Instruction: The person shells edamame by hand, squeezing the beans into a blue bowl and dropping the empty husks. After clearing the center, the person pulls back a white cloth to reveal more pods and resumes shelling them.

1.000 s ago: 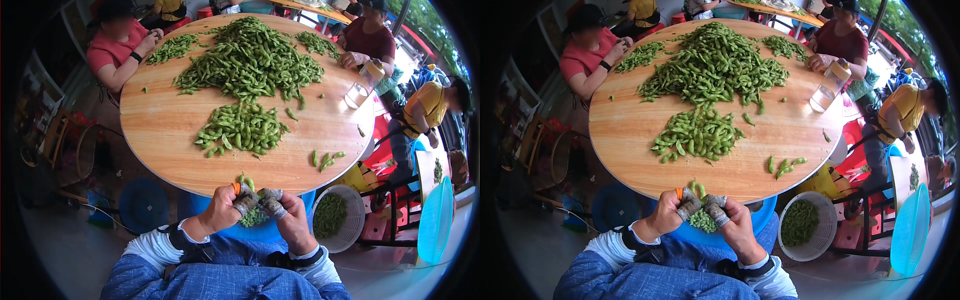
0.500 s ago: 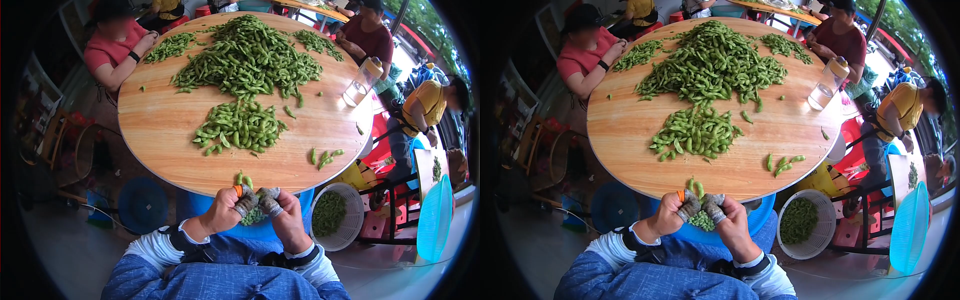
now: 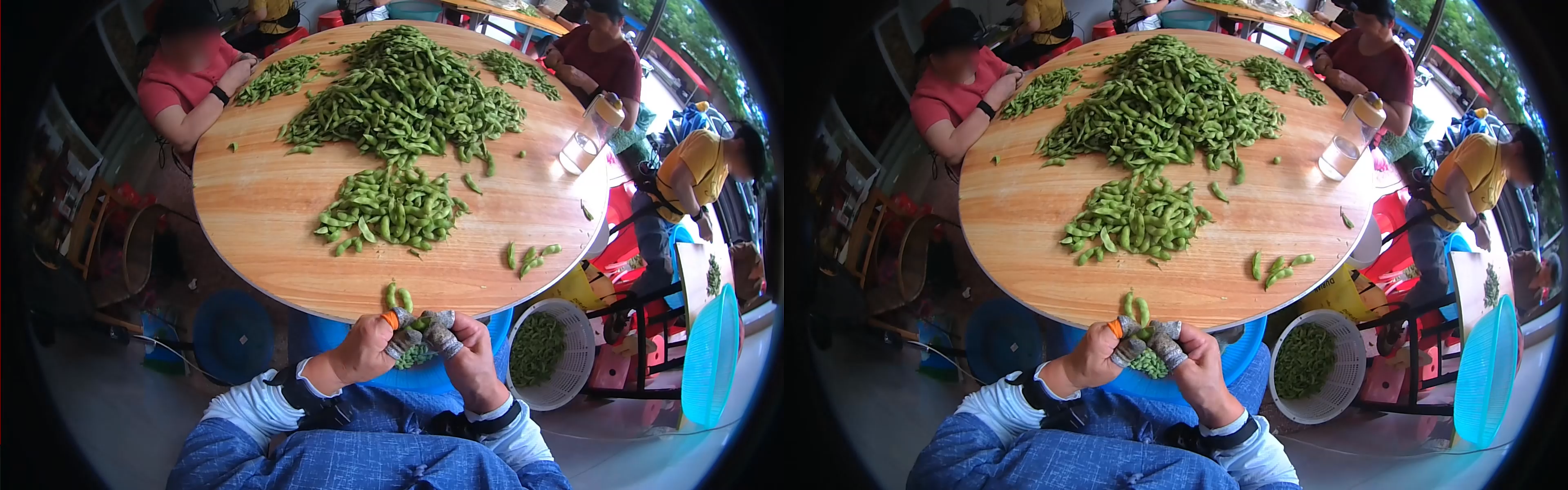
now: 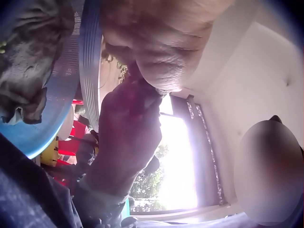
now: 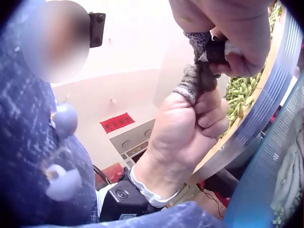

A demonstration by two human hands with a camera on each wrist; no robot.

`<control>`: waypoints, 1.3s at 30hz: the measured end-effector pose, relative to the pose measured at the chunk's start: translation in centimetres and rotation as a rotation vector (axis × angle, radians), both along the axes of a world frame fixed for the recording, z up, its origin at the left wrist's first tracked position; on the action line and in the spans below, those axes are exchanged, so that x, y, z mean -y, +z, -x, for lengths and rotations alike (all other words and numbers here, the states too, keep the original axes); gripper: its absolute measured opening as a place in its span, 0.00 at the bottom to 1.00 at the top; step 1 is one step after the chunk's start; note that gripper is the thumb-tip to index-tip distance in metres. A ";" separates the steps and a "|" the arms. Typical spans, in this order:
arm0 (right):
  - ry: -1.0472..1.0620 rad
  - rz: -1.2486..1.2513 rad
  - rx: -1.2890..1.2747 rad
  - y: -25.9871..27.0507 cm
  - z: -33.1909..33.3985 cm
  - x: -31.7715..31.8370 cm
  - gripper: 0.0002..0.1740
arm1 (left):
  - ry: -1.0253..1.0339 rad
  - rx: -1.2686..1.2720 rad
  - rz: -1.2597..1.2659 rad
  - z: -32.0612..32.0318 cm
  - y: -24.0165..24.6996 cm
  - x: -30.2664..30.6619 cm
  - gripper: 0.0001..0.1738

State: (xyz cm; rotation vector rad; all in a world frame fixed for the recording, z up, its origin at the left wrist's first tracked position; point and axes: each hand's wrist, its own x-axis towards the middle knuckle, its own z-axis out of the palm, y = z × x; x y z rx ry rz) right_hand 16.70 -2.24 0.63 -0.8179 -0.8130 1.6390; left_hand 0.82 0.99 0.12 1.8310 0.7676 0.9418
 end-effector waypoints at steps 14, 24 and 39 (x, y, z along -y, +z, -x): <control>0.033 -0.107 0.137 -1.1 -0.7 -0.6 0.09 | -0.053 0.239 0.660 -0.3 1.0 -0.1 0.11; 0.152 -0.146 0.162 0.2 -1.1 0.4 0.07 | -0.200 0.052 0.351 0.3 2.3 -0.2 0.07; 0.051 -0.127 0.443 -0.5 -0.8 0.9 0.06 | -0.244 0.137 0.518 0.2 -0.5 0.5 0.13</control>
